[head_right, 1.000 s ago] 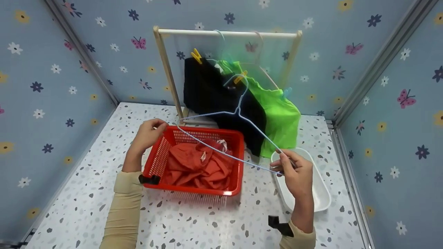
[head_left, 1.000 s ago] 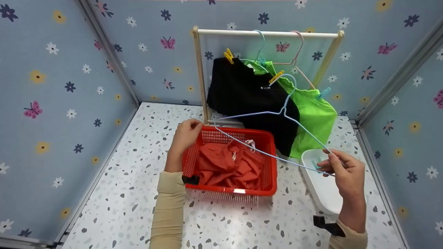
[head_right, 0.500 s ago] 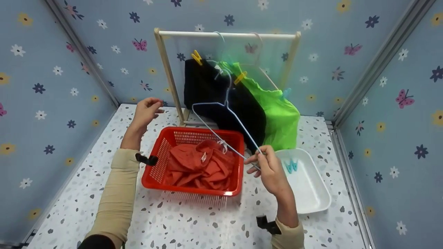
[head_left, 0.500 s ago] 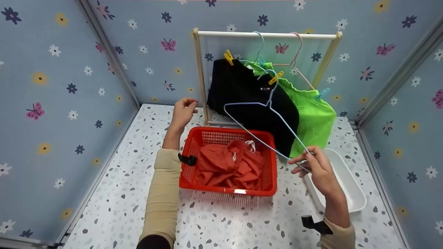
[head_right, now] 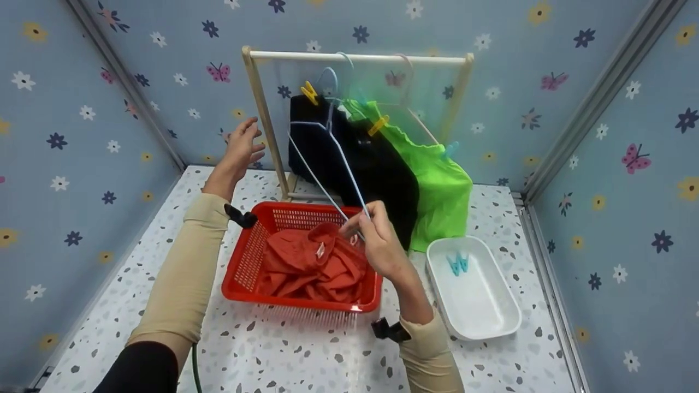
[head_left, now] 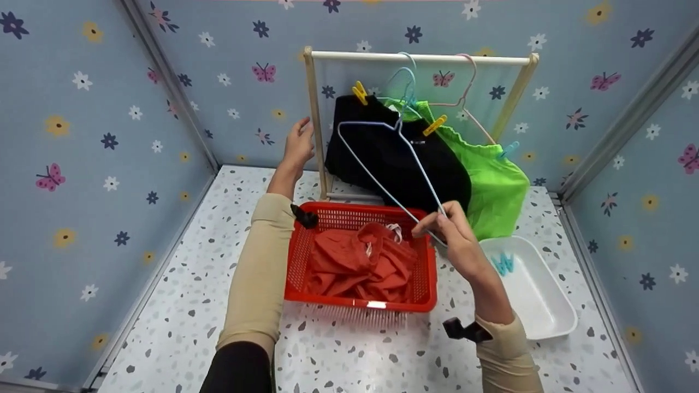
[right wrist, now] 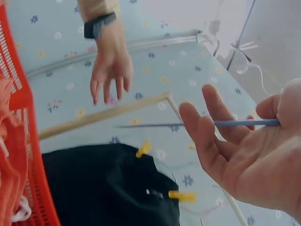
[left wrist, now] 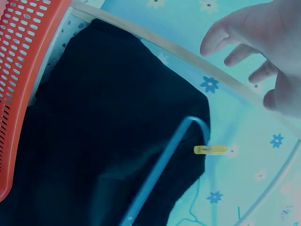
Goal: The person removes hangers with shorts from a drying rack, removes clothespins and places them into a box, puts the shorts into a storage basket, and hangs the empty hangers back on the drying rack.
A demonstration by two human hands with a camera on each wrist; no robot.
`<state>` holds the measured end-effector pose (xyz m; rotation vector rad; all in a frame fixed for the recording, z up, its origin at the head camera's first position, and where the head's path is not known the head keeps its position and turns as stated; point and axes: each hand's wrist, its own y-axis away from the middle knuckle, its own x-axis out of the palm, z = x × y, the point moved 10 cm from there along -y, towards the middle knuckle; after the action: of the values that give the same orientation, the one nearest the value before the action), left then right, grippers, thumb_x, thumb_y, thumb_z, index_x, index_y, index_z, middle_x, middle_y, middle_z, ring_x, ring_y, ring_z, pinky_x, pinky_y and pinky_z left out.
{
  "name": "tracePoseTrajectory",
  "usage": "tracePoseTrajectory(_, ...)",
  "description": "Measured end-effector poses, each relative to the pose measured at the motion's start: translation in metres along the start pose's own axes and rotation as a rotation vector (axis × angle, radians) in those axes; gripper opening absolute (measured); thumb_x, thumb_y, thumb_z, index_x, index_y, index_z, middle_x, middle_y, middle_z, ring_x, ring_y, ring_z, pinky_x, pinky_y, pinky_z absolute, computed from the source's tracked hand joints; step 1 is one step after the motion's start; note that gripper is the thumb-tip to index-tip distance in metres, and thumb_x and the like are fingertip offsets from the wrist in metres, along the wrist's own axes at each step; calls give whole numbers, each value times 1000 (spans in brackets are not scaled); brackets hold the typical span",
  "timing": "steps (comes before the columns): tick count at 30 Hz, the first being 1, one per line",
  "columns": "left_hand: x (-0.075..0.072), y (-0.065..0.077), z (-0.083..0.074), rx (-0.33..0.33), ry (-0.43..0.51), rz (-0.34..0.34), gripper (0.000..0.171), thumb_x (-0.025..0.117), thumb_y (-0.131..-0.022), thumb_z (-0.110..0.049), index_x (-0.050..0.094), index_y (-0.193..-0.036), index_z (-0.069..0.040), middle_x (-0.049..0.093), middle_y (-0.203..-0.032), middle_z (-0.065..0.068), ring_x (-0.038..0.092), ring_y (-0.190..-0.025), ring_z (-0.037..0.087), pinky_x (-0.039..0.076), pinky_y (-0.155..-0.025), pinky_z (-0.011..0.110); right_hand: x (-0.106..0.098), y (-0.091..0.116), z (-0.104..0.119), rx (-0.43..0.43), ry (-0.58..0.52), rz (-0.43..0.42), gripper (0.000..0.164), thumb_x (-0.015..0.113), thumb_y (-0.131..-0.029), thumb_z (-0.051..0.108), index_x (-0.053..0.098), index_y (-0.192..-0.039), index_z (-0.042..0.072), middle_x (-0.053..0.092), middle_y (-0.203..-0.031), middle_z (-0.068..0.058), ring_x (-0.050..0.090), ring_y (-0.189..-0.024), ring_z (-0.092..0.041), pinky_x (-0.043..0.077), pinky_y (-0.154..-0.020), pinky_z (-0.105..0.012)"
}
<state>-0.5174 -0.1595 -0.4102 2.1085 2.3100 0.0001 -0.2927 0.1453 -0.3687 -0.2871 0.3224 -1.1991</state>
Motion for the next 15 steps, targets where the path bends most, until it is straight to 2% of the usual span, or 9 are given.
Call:
tracePoseTrajectory(2,4,-6,1,13,-5,31,51,36,-106,-34,28,-154,-19,35,-150,8,45,-79,11,40,-78,30,4,-10,2,-12,29,-18,27,25,-108,17,36,-101,-7,63,-91,-22,61,-88,-33,42,-69,-32)
tracePoseTrajectory(4,6,-11,2,40,1,54,52,35,-106,-35,24,-155,-21,35,-150,7,36,-64,10,38,-73,30,9,-18,3,-11,50,-37,26,25,-108,17,38,-100,-5,63,-91,-20,61,-87,-33,42,-68,-33)
tracePoseTrajectory(6,6,-15,1,80,-47,63,53,34,-106,-37,22,-156,-22,31,-153,6,51,-80,6,40,-85,28,13,-27,3,-5,69,-59,24,26,-107,16,39,-99,-3,64,-90,-20,60,-84,-31,43,-67,-33)
tracePoseTrajectory(7,6,-17,1,99,-67,65,53,33,-106,-37,21,-156,-22,28,-156,4,54,-97,6,39,-93,26,15,-31,4,-3,74,-67,23,26,-107,15,39,-98,-2,64,-89,-20,60,-83,-32,43,-67,-34)
tracePoseTrajectory(8,7,-19,0,113,-82,72,54,33,-106,-37,20,-156,-22,24,-158,2,50,-115,7,36,-100,25,17,-35,3,-1,81,-75,22,27,-107,14,39,-98,-1,64,-89,-21,59,-83,-33,43,-67,-34)
tracePoseTrajectory(9,8,-21,0,125,-87,78,54,33,-106,-37,20,-156,-22,22,-158,1,45,-125,8,33,-102,24,18,-40,3,4,91,-82,21,27,-107,14,39,-97,-1,64,-89,-20,59,-83,-34,43,-66,-34)
tracePoseTrajectory(10,9,-22,-1,141,-93,84,54,32,-106,-36,19,-156,-20,20,-160,0,32,-138,10,28,-108,25,20,-44,2,6,104,-89,20,28,-106,13,39,-97,-1,65,-88,-20,59,-83,-34,43,-65,-34)
tracePoseTrajectory(11,10,-23,-3,156,-101,86,53,32,-107,-34,20,-156,-19,17,-160,0,18,-144,12,21,-112,27,20,-49,1,11,123,-98,19,28,-106,12,40,-96,0,66,-88,-19,59,-83,-34,44,-64,-33)
tracePoseTrajectory(15,10,-30,-2,173,-70,85,53,34,-106,-31,20,-156,-17,20,-159,3,22,-143,17,24,-112,31,24,-68,-5,46,195,-118,16,30,-105,10,42,-97,3,68,-88,-14,61,-86,-28,47,-61,-33)
